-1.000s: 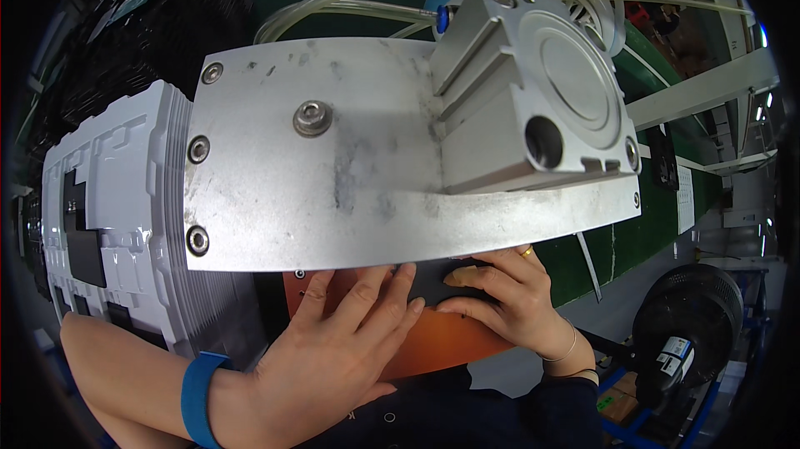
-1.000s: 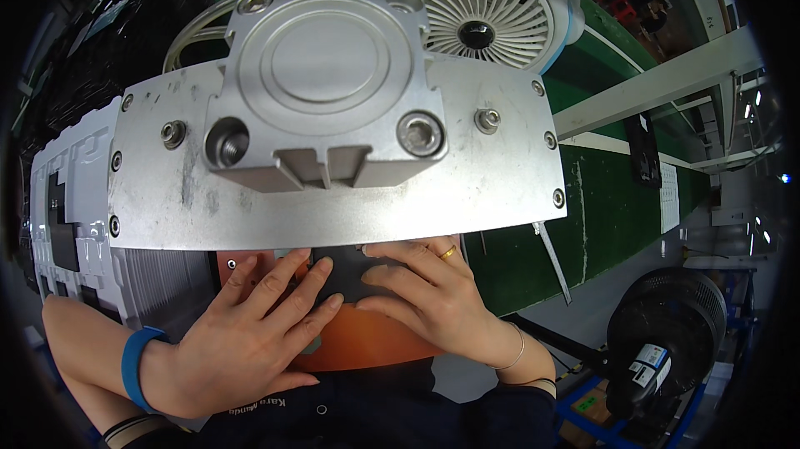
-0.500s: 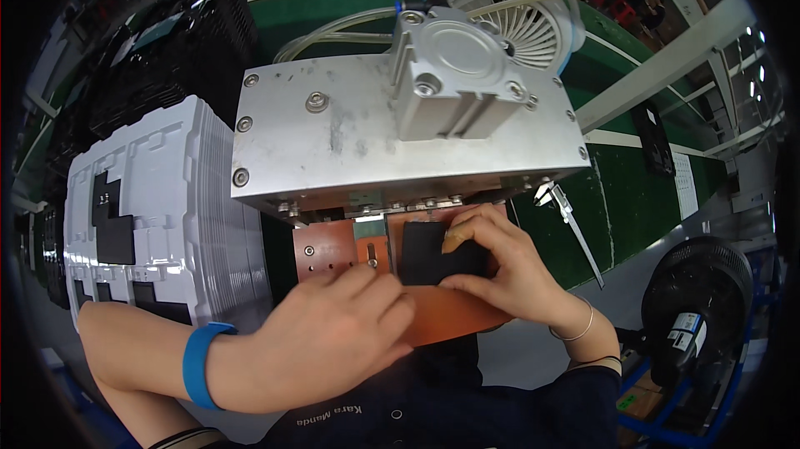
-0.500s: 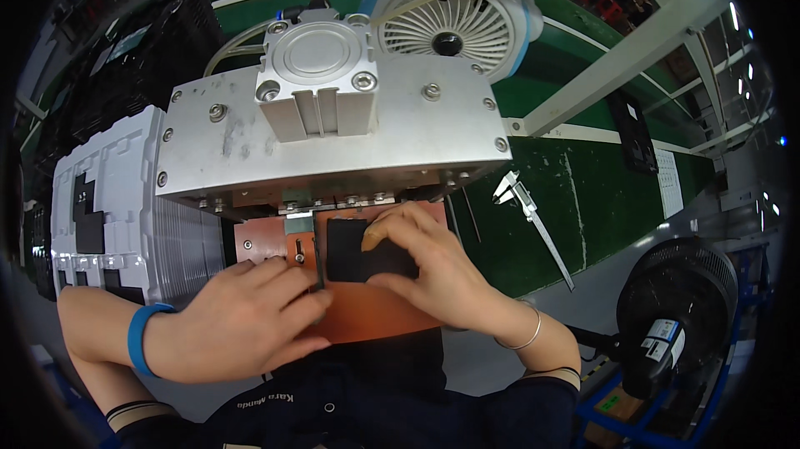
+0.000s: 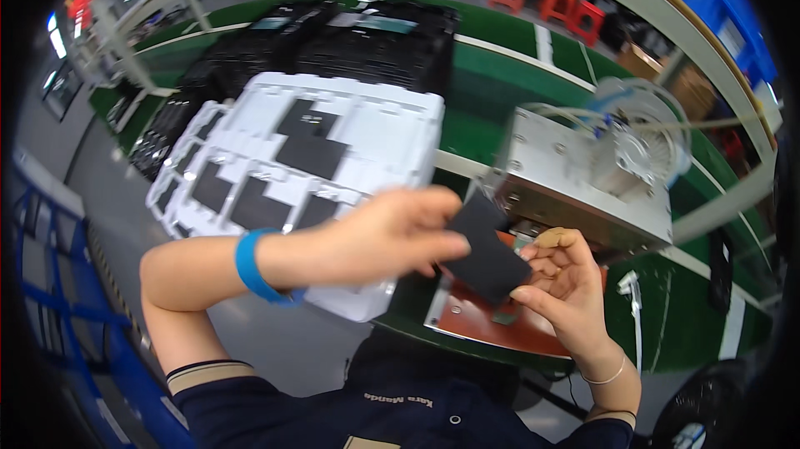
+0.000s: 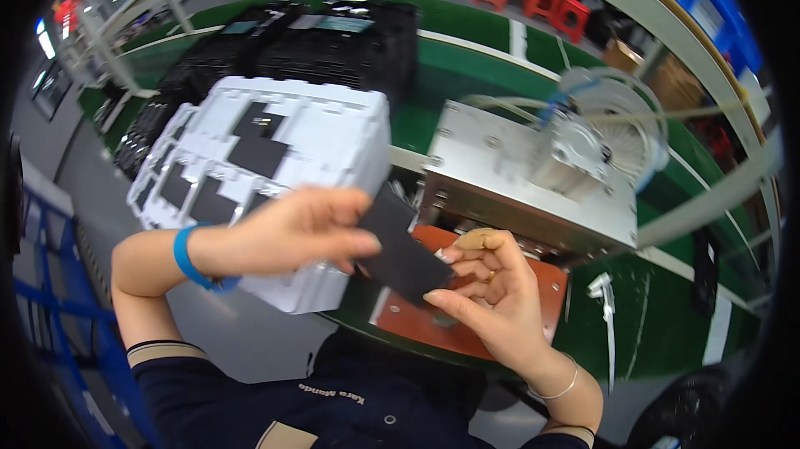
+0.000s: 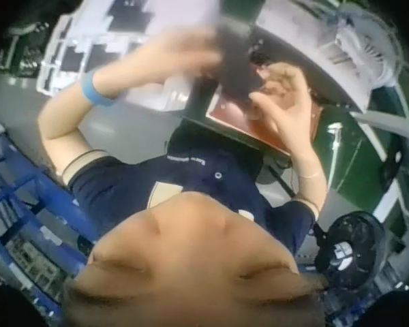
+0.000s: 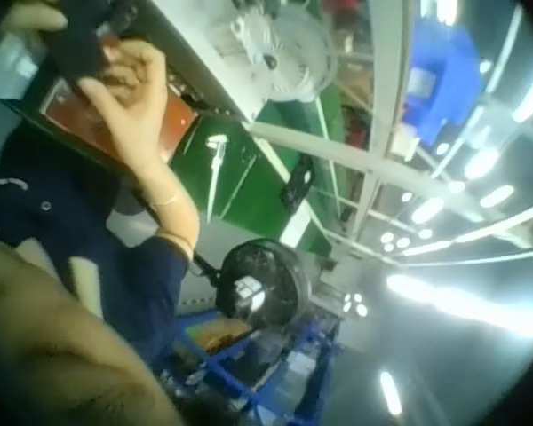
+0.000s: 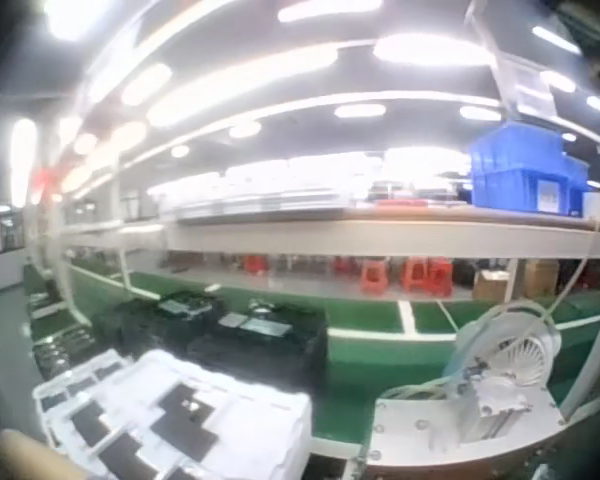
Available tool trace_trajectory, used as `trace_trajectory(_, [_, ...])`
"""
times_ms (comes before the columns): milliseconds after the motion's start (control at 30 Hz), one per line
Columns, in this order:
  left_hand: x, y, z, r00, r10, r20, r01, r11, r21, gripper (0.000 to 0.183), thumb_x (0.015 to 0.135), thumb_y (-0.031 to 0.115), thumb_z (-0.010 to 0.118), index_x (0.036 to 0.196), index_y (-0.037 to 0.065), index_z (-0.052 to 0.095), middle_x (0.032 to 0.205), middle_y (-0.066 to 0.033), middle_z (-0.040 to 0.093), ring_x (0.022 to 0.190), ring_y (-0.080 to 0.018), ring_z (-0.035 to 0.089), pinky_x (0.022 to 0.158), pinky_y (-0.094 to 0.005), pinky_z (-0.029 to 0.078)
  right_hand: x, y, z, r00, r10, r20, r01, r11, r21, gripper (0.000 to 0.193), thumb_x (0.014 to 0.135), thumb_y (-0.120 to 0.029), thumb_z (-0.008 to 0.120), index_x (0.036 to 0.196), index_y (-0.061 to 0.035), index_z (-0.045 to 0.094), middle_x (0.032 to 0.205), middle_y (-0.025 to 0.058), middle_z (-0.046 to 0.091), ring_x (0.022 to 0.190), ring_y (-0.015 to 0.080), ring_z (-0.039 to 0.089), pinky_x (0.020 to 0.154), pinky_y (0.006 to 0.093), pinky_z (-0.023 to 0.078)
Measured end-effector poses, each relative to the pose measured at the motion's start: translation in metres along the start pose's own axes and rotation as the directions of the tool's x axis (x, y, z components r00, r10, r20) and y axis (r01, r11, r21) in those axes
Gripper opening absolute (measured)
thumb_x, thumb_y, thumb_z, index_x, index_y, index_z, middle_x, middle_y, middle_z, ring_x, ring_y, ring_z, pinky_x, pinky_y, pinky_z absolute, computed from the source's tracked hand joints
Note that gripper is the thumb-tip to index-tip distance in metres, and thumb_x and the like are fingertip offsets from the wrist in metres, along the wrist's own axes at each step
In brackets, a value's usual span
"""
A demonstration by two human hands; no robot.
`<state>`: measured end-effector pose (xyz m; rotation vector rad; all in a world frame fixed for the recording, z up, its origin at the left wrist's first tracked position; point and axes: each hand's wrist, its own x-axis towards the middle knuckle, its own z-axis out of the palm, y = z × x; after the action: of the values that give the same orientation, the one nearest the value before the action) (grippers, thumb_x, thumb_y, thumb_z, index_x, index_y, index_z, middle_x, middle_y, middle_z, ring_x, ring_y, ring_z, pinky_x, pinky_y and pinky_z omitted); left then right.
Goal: The person places small black rectangular components into a white plastic tray, then positions them under a press machine to secure them. They repeat this process for multiple units, occasionally using a caliper to measure the components before placing them in the tray.
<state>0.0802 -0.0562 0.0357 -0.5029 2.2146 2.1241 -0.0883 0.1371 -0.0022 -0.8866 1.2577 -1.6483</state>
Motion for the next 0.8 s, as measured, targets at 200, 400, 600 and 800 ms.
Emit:
trace_trajectory(200, [-0.079, -0.007, -0.174, 0.506, 0.302, -0.808, 0.005, 0.936, 0.353, 0.047, 0.092, 0.024, 0.065, 0.134, 0.005, 0.053, 0.101, 0.0011, 0.065, 0.083, -0.0064, 0.060, 0.066, -0.0218, 0.050, 0.057, 0.003, 0.057, 0.805, -0.349, 0.481, 0.583, 0.620, -0.525, 0.036, 0.082, -0.016, 0.074, 0.113, -0.0013, 0.061, 0.111, 0.0126, 0.062, 0.100, 0.0246, 0.062, 0.083, 0.0329, 0.050])
trace_trajectory(400, [-0.095, -0.064, -0.256, 0.446, 0.098, -0.890, 0.352, 0.895, 0.275, 0.047, 0.086, 0.024, 0.069, 0.127, 0.004, 0.061, 0.110, -0.0044, 0.068, 0.088, -0.0118, 0.059, 0.070, -0.0287, 0.045, 0.144, 0.054, 0.131, 0.687, -0.502, 0.525, 0.713, 0.323, -0.623, 0.041, 0.080, -0.025, 0.074, 0.111, -0.0027, 0.061, 0.107, 0.0138, 0.061, 0.104, 0.0311, 0.055, 0.090, 0.0408, 0.044])
trace_trajectory(600, [-0.079, -0.073, -0.224, 0.603, 0.364, -0.710, 0.525, 0.489, 0.697, 0.045, 0.086, 0.029, 0.069, 0.126, 0.008, 0.063, 0.136, -0.0230, 0.051, 0.126, -0.0373, 0.046, 0.105, -0.0437, 0.036, 0.164, 0.067, 0.155, 0.809, -0.369, 0.457, 0.575, 0.335, -0.746, 0.035, 0.078, -0.026, 0.076, 0.102, -0.0041, 0.062, 0.103, 0.0142, 0.062, 0.101, 0.0322, 0.056, 0.089, 0.0424, 0.044])
trace_trajectory(800, [-0.086, -0.099, -0.232, 0.784, 0.317, -0.533, 0.419, 0.363, 0.832, 0.047, 0.098, 0.033, 0.051, 0.142, 0.015, 0.048, 0.152, -0.0222, 0.031, 0.141, -0.0432, 0.025, 0.116, -0.0474, 0.019, 0.165, 0.074, 0.174, 0.844, -0.446, 0.298, 0.527, 0.587, -0.614, 0.027, 0.071, -0.006, 0.075, 0.093, -0.0042, 0.060, 0.097, 0.0164, 0.060, 0.096, 0.0359, 0.058, 0.083, 0.0423, 0.047])
